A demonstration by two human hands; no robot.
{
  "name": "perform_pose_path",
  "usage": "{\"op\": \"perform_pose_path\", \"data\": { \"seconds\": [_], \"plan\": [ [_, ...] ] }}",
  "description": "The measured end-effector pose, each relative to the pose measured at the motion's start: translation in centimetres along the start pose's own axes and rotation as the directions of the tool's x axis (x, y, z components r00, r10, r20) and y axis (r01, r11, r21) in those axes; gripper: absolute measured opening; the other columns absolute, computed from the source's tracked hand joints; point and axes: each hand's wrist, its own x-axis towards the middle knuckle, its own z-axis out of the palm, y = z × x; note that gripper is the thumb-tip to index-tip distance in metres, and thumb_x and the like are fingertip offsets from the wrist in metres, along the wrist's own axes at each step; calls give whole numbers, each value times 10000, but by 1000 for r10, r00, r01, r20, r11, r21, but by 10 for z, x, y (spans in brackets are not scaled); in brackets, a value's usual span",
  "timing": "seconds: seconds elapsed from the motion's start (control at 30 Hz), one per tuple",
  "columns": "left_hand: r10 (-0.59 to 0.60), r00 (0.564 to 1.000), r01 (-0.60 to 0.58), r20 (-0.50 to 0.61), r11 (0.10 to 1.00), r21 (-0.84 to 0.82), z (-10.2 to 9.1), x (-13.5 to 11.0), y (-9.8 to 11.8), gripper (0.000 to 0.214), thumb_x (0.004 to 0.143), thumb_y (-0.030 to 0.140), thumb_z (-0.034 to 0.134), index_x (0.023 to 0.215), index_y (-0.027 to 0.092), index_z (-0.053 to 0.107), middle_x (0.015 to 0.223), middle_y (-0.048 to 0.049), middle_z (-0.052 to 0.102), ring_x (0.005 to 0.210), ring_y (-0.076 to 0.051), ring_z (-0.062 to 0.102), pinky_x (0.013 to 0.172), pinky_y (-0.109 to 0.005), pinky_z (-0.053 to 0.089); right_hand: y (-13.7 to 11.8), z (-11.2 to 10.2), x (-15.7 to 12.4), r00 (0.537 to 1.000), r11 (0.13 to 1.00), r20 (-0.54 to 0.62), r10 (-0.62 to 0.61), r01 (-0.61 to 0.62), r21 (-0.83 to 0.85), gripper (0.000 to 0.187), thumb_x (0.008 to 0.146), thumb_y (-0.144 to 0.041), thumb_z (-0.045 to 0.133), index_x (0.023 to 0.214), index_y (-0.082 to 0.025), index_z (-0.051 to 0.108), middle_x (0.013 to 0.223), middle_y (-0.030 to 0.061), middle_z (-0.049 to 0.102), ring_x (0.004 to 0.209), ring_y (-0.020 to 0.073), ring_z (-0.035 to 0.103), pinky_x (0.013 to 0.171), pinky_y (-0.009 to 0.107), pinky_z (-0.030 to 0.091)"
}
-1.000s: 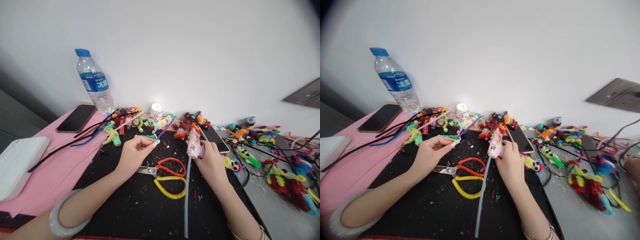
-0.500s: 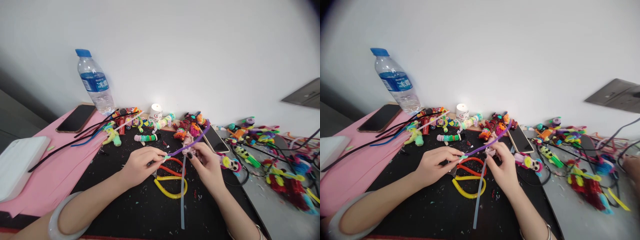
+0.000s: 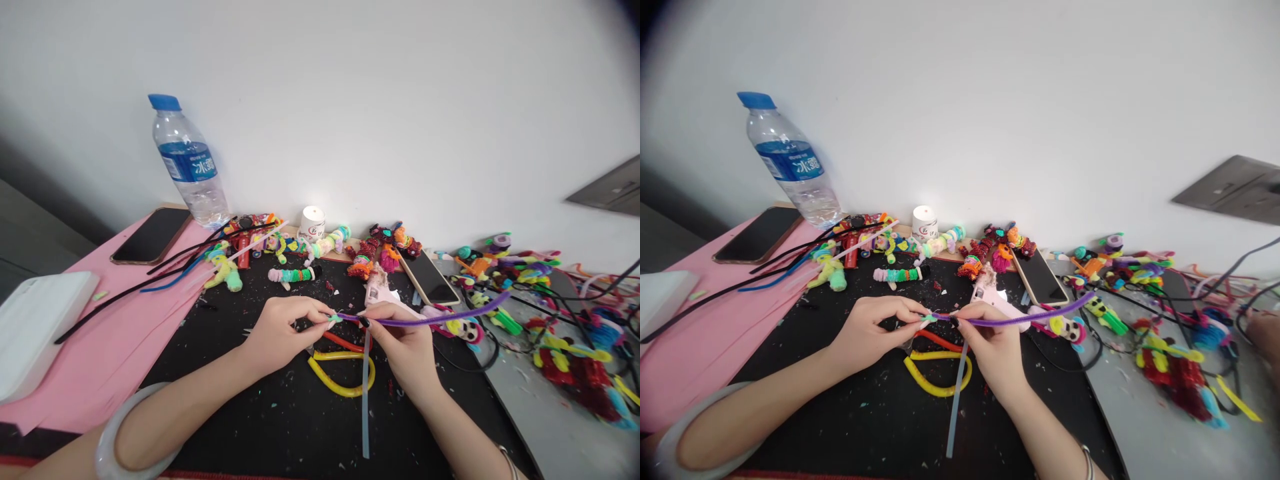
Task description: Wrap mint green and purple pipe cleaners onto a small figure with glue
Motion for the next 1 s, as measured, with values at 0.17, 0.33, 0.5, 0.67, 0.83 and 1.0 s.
{"op": "perform_pose_path", "data": {
  "seconds": [0.17, 0.33, 0.5, 0.67, 0.83, 1.0],
  "plan": [
    [-294, 956, 290, 19, 930, -225, 4, 1, 0, 107, 705, 147, 665, 602, 156, 637, 831, -63, 735, 707, -173, 684, 656, -270, 553, 1, 2, -2, 995, 989, -11, -100, 98, -112, 82, 790, -138, 596, 759, -199, 641, 758, 33, 658, 721, 164, 620, 660, 287, 504],
    [-452, 891, 430, 40, 814, -391, 7, 2, 0, 91, 665, 157, 702, 601, 136, 639, 833, -68, 736, 706, -174, 684, 645, -270, 560, 1, 3, -4, 971, 942, 47, -236, 241, -234, 115, 787, -97, 584, 740, -201, 599, 738, 25, 633, 694, 161, 604, 636, 290, 482],
    [-515, 854, 481, 70, 733, -482, 7, 3, -1, 119, 637, 183, 738, 614, 117, 642, 832, -71, 736, 714, -165, 677, 667, -269, 552, -1, 6, -6, 923, 880, 90, -374, 384, -281, 150, 771, -42, 579, 733, -187, 573, 751, 34, 613, 687, 149, 594, 615, 275, 470],
    [-588, 803, 534, 102, 631, -563, 8, 4, -2, 168, 609, 220, 773, 624, 121, 638, 817, -54, 738, 695, -141, 664, 672, -259, 536, -1, 8, -9, 920, 862, 123, -371, 391, -324, 152, 771, -35, 576, 742, -185, 572, 774, 41, 603, 686, 138, 586, 614, 260, 465],
    [-633, 762, 575, 137, 564, -593, 10, 2, -2, 196, 611, 257, 782, 653, 123, 644, 834, -52, 734, 682, -125, 650, 641, -238, 511, 1, 11, -11, 932, 873, 126, -341, 364, -326, 143, 784, -50, 558, 737, -185, 570, 769, 41, 587, 668, 135, 569, 598, 252, 457],
    [-646, 743, 593, 174, 516, -618, 11, 0, -1, 217, 613, 267, 784, 666, 118, 636, 833, -60, 729, 649, -111, 632, 604, -223, 483, 1, 13, -12, 931, 878, 141, -336, 364, -311, 147, 795, -58, 543, 735, -191, 562, 766, 42, 580, 672, 139, 560, 604, 257, 462]
  ]
}}
